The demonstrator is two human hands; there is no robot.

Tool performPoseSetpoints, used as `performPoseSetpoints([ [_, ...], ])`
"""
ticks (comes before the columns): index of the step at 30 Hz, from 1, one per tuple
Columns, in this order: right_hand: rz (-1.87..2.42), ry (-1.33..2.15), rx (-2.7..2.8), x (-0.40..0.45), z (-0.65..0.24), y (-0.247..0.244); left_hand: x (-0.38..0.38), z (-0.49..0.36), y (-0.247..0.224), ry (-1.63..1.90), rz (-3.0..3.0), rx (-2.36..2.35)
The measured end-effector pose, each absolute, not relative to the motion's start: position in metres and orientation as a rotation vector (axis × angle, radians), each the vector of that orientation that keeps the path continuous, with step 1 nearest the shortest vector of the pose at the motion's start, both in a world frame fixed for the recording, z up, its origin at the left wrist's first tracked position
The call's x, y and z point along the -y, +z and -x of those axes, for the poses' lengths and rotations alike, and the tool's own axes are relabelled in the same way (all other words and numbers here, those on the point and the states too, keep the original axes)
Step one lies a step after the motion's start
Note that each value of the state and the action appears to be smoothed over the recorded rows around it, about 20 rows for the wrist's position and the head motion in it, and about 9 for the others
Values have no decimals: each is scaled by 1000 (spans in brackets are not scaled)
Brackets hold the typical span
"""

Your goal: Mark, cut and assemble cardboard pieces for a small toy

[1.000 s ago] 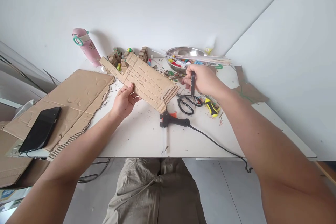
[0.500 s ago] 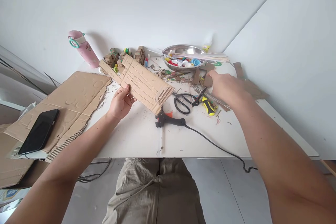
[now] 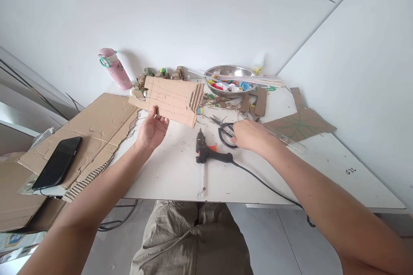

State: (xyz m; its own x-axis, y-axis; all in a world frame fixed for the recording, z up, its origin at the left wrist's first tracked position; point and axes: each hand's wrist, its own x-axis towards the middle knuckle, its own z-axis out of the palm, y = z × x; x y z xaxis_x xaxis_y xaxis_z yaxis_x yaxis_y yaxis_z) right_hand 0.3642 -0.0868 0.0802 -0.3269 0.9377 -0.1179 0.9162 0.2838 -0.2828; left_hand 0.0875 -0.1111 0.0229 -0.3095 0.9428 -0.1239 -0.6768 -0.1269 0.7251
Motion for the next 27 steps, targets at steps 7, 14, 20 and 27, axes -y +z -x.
performPoseSetpoints([
  [7,2073,228,2616,95,-339,107,112,-92,25,1642,-401,-887],
  [14,2041,665,2014,82,-363,106,113,-94,21,1678,-510,-862],
  [20,1331,1045,1343,68,-374,91,115,-92,21,1730,-549,-857],
  [27,910,1079,1449,78,-351,88,107,-86,33,1795,-549,-855],
])
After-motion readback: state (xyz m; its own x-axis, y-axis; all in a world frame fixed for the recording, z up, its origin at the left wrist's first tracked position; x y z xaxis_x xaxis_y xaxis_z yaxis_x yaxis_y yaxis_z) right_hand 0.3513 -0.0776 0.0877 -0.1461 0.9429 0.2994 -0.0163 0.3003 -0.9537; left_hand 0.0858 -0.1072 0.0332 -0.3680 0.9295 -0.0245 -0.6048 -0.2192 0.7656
